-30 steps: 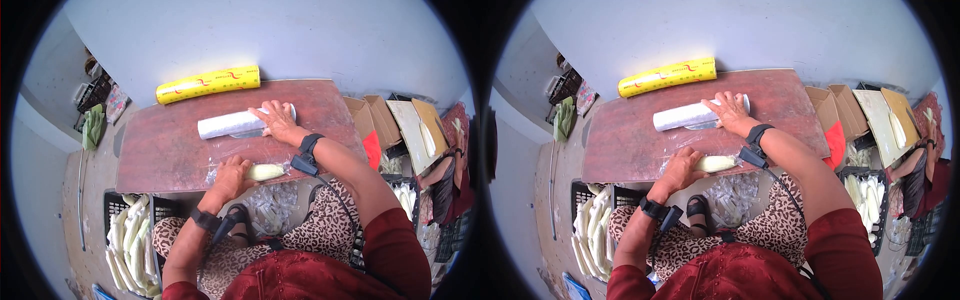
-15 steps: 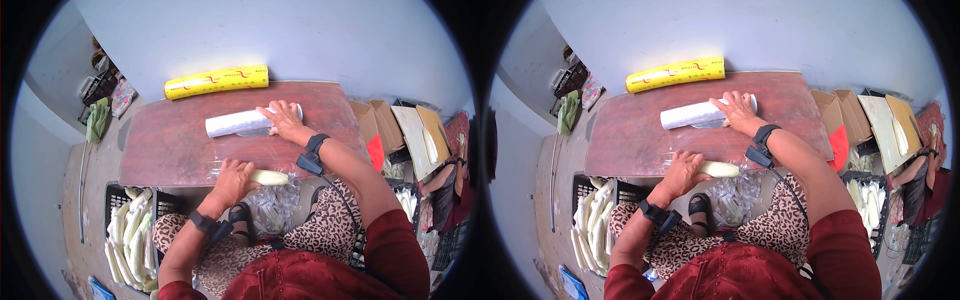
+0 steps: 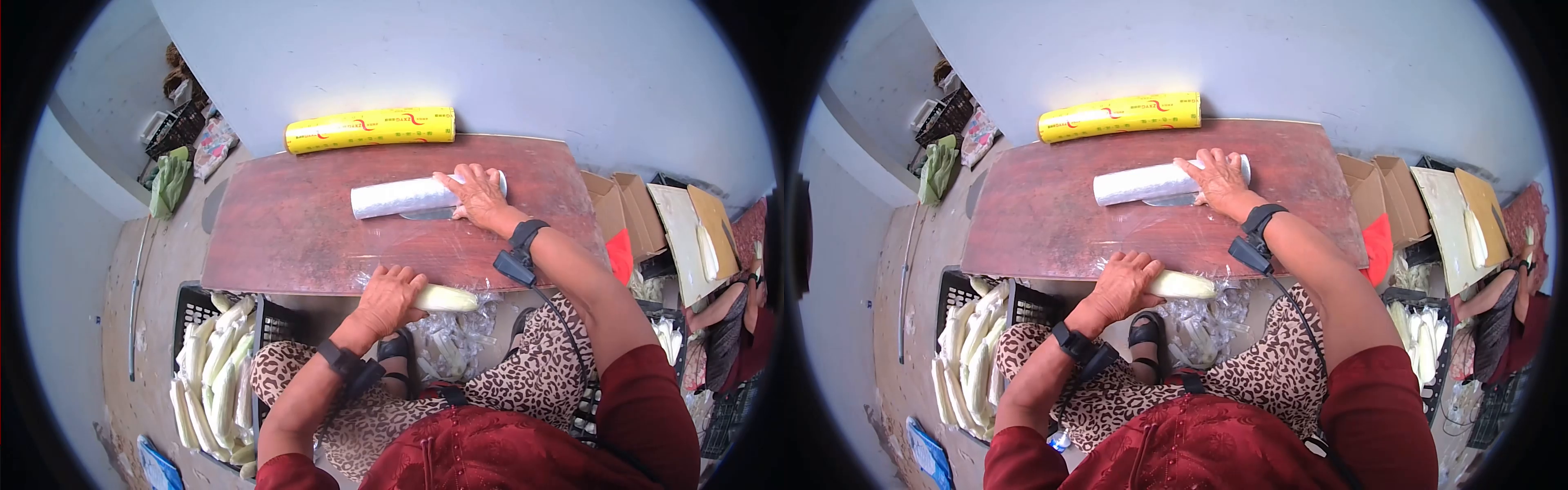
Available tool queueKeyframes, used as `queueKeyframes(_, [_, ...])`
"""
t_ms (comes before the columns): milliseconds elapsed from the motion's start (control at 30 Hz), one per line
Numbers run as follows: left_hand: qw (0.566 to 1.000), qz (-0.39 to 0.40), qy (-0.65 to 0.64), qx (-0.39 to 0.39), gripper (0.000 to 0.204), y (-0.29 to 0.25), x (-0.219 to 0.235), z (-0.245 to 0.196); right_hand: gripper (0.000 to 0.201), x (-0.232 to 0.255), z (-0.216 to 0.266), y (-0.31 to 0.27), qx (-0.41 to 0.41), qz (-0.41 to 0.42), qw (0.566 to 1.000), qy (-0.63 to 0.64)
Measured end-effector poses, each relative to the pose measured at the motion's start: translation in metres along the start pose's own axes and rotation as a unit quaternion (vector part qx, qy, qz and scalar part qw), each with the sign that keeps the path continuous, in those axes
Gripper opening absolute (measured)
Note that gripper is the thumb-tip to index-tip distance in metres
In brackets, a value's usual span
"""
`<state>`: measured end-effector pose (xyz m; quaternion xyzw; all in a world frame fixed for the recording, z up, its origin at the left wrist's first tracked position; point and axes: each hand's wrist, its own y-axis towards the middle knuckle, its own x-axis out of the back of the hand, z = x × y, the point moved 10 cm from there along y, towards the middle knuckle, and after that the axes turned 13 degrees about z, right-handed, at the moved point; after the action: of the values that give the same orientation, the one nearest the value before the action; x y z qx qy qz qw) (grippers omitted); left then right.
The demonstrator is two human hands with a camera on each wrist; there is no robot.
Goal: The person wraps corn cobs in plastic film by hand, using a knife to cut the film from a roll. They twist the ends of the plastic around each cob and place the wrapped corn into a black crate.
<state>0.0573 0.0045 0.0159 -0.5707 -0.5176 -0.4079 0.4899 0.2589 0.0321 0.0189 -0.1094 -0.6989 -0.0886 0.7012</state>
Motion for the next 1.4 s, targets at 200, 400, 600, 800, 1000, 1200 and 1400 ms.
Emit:
queueKeyframes(200, [0.999,0.028,-0.036,0.002,0.052,-0.003,-0.001,0.001,0.094,0.002,0.002,-0.001,0.010,-0.019,1.000,-0.007])
queueKeyframes(400, [0.994,0.106,0.008,-0.025,0.050,-0.008,-0.020,-0.015,0.094,0.003,0.002,-0.003,0.022,-0.025,0.999,-0.006])
queueKeyframes(600, [0.965,0.200,-0.169,-0.020,0.048,-0.017,-0.082,-0.019,0.095,0.001,0.001,0.000,0.009,0.010,1.000,-0.001])
queueKeyframes(800, [0.915,0.275,-0.295,-0.020,0.054,-0.022,-0.103,-0.021,0.095,0.000,0.002,-0.003,0.016,0.019,1.000,-0.003])
queueKeyframes(1000, [0.786,0.288,-0.546,0.037,0.055,-0.022,-0.092,-0.018,0.086,0.010,0.002,-0.016,0.053,-0.013,0.999,-0.001])
queueKeyframes(1200, [0.668,0.191,-0.719,0.010,0.040,-0.024,-0.040,-0.019,0.057,0.045,-0.026,-0.033,0.007,0.001,0.995,0.095])
queueKeyframes(1400, [0.633,0.104,-0.766,-0.032,0.050,-0.019,0.001,-0.004,0.070,0.094,-0.027,-0.077,0.036,0.100,0.813,0.572])
